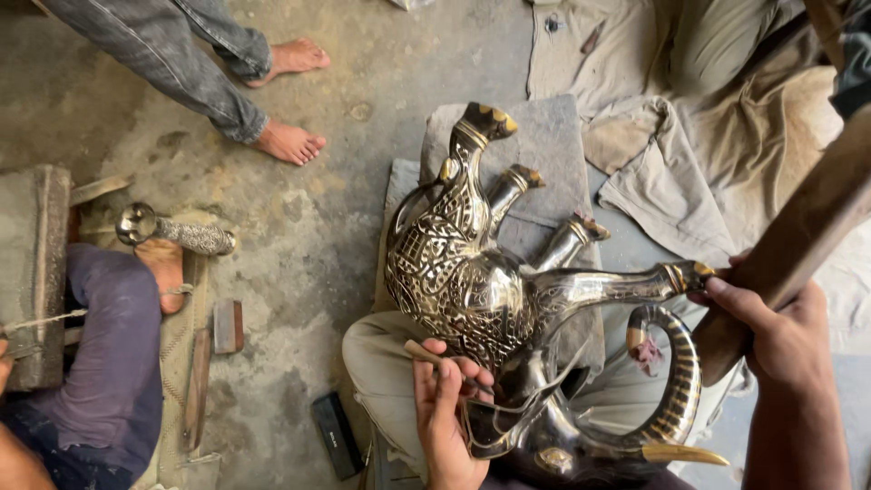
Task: The person uses a wooden mallet and a metal chisel to engrave decorative patterns onto a silver elephant-shaped vessel. They repeatedly strike the chisel to create fine details on the surface of the metal object.
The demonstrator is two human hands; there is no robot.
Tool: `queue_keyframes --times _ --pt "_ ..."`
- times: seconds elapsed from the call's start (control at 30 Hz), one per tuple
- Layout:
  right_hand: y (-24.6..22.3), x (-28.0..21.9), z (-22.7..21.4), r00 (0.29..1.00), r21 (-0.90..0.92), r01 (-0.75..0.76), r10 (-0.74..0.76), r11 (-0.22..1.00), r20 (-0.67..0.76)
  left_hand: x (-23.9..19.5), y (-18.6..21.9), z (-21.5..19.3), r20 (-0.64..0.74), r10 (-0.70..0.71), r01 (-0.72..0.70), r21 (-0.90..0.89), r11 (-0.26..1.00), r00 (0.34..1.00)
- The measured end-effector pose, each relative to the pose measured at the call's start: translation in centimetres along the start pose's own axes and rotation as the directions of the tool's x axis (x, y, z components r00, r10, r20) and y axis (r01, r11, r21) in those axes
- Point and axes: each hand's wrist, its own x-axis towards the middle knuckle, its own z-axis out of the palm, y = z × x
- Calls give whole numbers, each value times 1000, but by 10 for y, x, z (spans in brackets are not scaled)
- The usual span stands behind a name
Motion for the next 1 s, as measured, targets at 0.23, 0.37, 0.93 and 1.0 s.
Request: queue_keyframes --times 0.23,0.37,0.93,1.0 --pt "-14 20 -21 999 -423 -44 48 905 -2 73 63 8 527 272 -556 512 655 805" --pt "-47 49 1 975 -587 203 -217 783 47 135 79 53 599 242 -644 683 345 764" --pt "34 162 101 731 -439 679 -490 588 475 181 76 118 799 -351 -869 484 -103 487" --pt "34 162 100 720 -508 694 -523 511 457 176 75 122 755 -410 -858 466 -214 512"
